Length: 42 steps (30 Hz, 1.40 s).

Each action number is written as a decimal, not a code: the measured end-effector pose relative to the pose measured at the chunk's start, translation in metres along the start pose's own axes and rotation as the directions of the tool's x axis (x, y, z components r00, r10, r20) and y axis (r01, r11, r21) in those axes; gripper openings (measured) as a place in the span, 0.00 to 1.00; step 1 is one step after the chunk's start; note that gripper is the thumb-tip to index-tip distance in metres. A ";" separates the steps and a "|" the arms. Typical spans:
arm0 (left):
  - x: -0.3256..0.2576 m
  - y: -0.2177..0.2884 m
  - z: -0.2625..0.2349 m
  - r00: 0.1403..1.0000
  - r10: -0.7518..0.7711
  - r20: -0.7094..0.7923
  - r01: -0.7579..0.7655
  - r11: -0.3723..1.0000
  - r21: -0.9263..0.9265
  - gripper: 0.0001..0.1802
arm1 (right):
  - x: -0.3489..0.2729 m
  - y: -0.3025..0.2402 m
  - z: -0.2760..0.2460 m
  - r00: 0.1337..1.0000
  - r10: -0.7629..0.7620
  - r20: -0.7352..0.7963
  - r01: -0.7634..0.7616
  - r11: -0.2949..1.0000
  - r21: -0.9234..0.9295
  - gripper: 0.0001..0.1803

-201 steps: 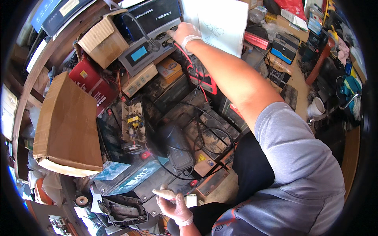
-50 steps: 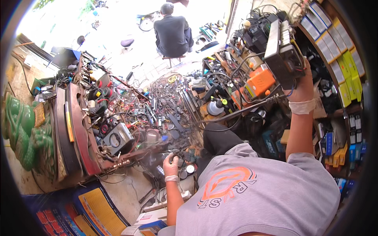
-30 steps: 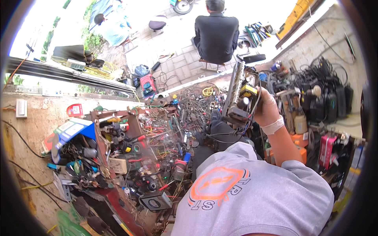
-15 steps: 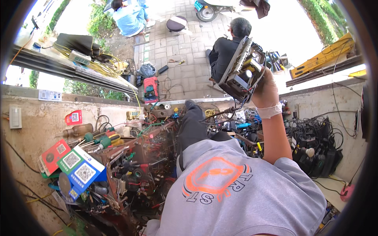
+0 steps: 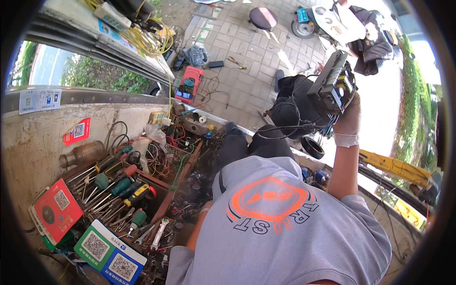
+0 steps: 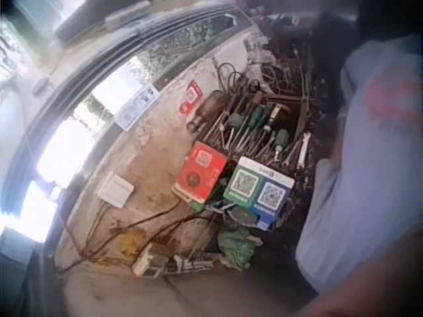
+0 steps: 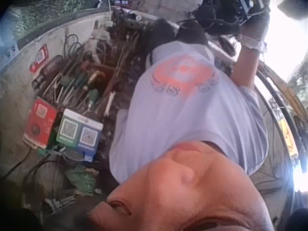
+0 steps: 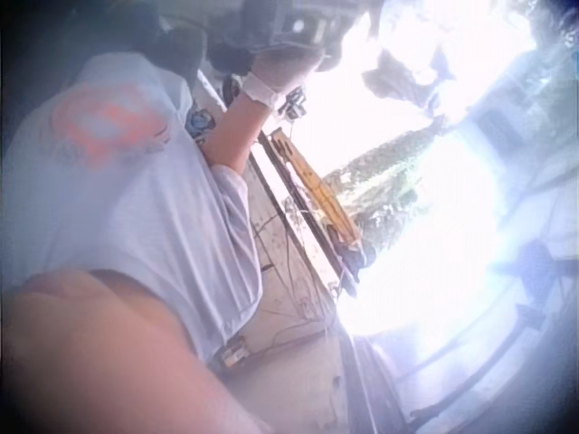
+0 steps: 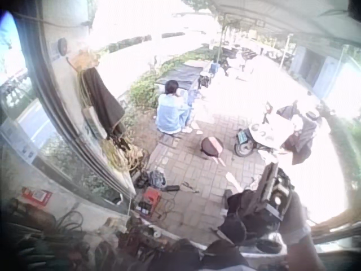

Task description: The person applies adhesive to a wire, then moves to an outdoor area to inspect and manipulate a small electronic device. They wipe the device with a cloth, connect wires, and use a screwdriver to adjust components before closing the casing.

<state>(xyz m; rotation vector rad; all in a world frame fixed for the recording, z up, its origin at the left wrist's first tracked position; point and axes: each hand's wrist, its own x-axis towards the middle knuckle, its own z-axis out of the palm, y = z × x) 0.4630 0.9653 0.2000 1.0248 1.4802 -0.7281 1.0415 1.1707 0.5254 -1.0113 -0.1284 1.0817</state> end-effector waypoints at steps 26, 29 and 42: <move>0.207 0.356 0.070 0.954 -0.199 -0.223 0.046 0.836 -0.547 0.26 | 0.442 0.185 -0.073 0.836 0.434 0.336 -0.260 0.852 -0.455 0.17; 0.219 0.370 0.018 0.844 -0.253 -0.474 -0.143 0.744 -0.652 0.24 | 0.458 0.198 -0.044 0.813 0.472 0.340 -0.238 0.803 -0.546 0.15; 0.219 0.526 -0.077 0.724 -0.188 -0.664 -0.466 0.576 -0.671 0.30 | 0.476 0.302 0.037 0.620 0.750 0.229 -0.366 0.535 -0.762 0.12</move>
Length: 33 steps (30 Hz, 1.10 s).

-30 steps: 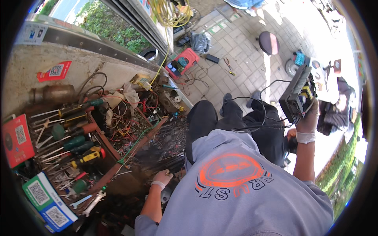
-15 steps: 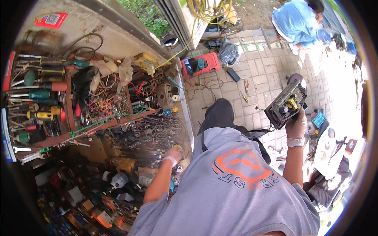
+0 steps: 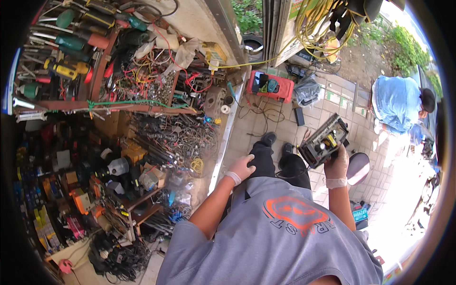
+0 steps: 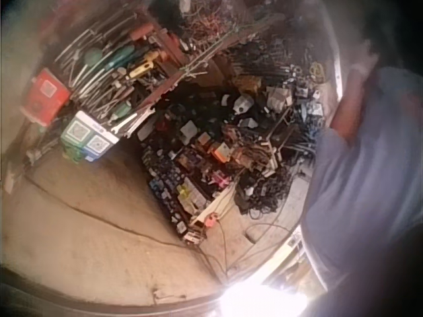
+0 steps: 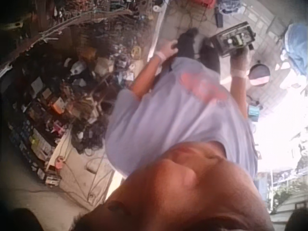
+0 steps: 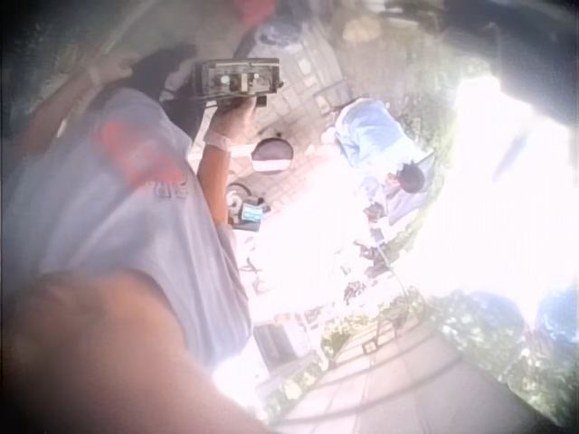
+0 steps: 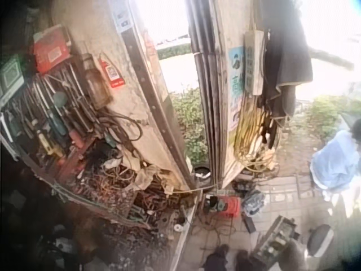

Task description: The person applies adhesive to a wire, then moves to an outdoor area to inspect and manipulate a small electronic device. They wipe the device with a cloth, connect wires, and use a screwdriver to adjust components before closing the casing.

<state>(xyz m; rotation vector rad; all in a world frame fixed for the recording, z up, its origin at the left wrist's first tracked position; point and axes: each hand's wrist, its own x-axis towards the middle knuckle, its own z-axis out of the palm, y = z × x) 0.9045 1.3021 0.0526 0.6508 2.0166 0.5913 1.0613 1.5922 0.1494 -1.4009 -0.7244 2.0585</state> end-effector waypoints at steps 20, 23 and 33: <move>-0.021 0.000 0.072 0.806 -0.164 -0.569 -0.254 0.773 -0.582 0.51 | 0.020 0.053 0.114 0.856 0.400 0.328 -0.372 0.916 -0.146 0.08; -0.011 -0.002 0.054 0.819 -0.040 -0.572 -0.378 0.712 -0.592 0.46 | 0.013 0.053 0.119 0.872 0.389 0.297 -0.361 0.921 -0.146 0.08; 0.038 0.030 0.053 0.928 0.207 -0.310 -0.361 0.705 -0.611 0.28 | 0.003 0.014 0.092 0.908 0.289 0.302 -0.293 0.956 -0.034 0.10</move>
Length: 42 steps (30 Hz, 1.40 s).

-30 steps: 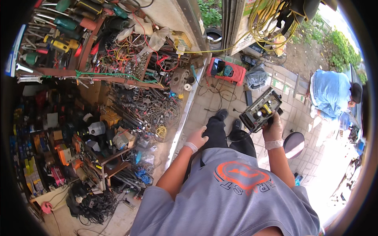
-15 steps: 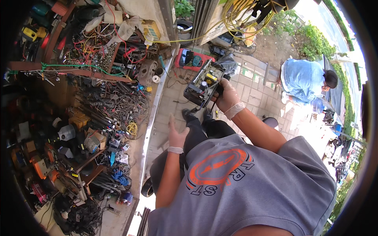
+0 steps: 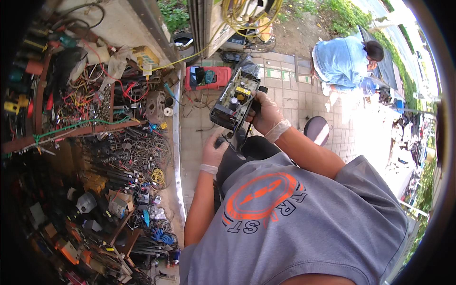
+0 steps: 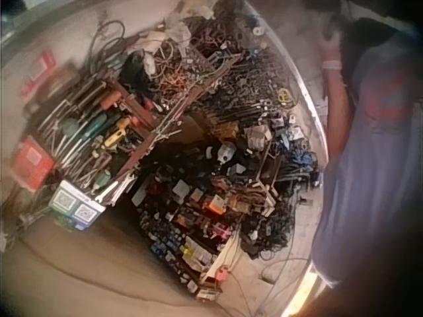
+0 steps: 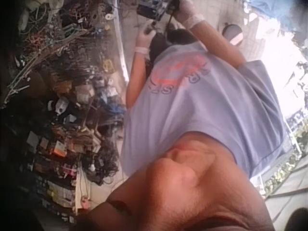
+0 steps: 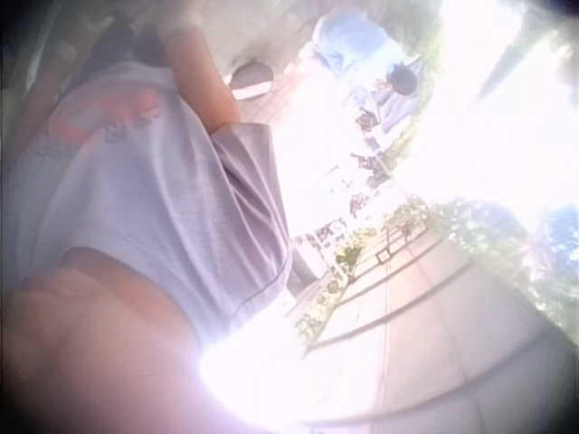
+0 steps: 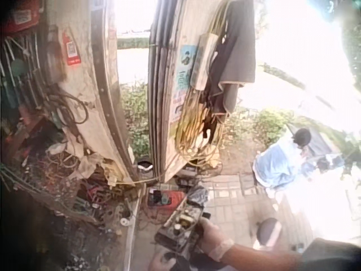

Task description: The person applies adhesive to a wire, then moves to an outdoor area to inspect and manipulate a small electronic device. They wipe the device with a cloth, connect wires, and use a screwdriver to adjust components before closing the casing.

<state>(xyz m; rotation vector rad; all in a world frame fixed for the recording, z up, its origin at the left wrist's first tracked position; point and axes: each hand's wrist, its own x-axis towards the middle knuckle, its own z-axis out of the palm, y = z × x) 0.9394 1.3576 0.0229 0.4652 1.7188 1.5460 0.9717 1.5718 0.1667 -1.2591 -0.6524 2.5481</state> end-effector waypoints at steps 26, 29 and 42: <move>0.063 0.113 0.417 0.446 0.335 0.830 -0.876 0.354 0.328 0.12 | -0.184 -0.245 -0.404 0.739 -0.423 -0.524 0.673 0.482 0.561 0.13; 0.059 0.132 0.476 0.294 0.350 0.889 -0.934 0.301 0.191 0.11 | -0.208 -0.258 -0.465 0.612 -0.429 -0.664 0.790 0.288 0.541 0.09; 0.128 0.166 0.796 0.132 -0.056 0.990 -0.014 0.998 0.058 0.09 | -0.266 -0.343 -0.655 0.180 -0.078 -0.981 0.979 -0.085 0.187 0.10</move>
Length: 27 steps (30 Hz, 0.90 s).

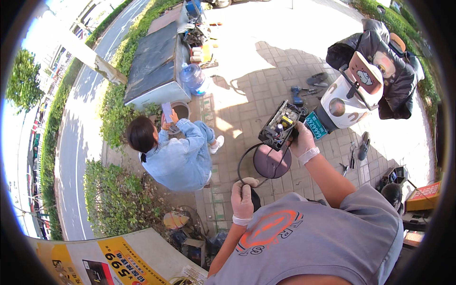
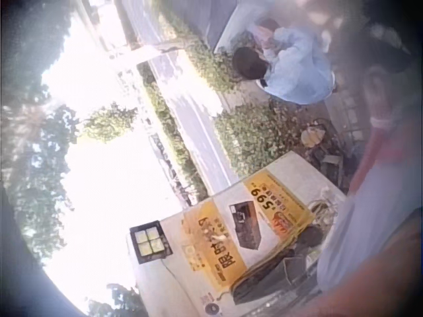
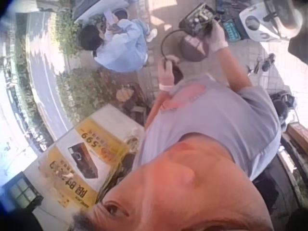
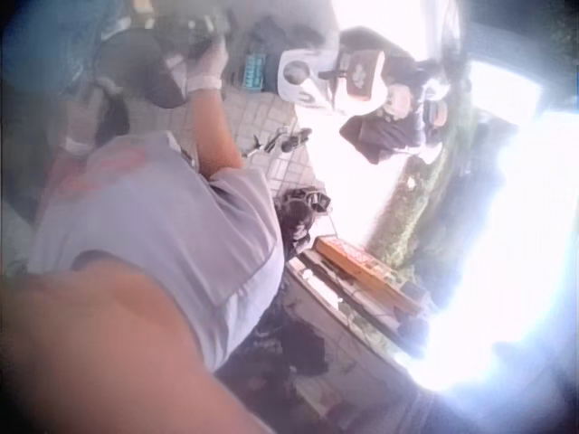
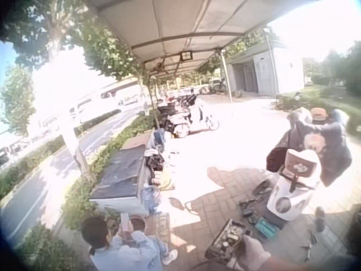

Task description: The person applies adhesive to a wire, then moves to an outdoor area to inspect and manipulate a small electronic device. They wipe the device with a cloth, connect wires, and use a screwdriver to adjust components before closing the casing.

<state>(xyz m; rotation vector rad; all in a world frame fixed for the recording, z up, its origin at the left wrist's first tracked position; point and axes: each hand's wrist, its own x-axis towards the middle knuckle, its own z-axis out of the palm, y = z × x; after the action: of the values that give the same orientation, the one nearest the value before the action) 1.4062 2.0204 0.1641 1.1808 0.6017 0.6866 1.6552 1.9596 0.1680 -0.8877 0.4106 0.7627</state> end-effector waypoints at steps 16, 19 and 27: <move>0.361 0.076 0.002 0.856 -0.394 0.334 0.477 0.851 -0.220 0.15 | 0.222 -0.091 0.107 0.936 -0.196 -0.294 0.273 0.930 0.248 0.11; 0.438 0.055 -0.005 0.853 -0.452 0.261 0.503 0.845 -0.181 0.15 | 0.320 -0.095 0.144 0.957 -0.199 -0.213 0.244 0.946 0.212 0.12; 0.702 0.037 0.045 0.752 -0.628 0.200 0.658 0.700 -0.276 0.15 | 0.562 -0.170 0.279 0.970 -0.138 -0.202 0.158 0.984 0.087 0.12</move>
<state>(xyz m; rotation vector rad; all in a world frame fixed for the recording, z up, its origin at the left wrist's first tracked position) 1.8929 2.5293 0.1648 0.6042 0.7361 0.1094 2.1627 2.3561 0.0792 -0.8891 0.5459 0.5141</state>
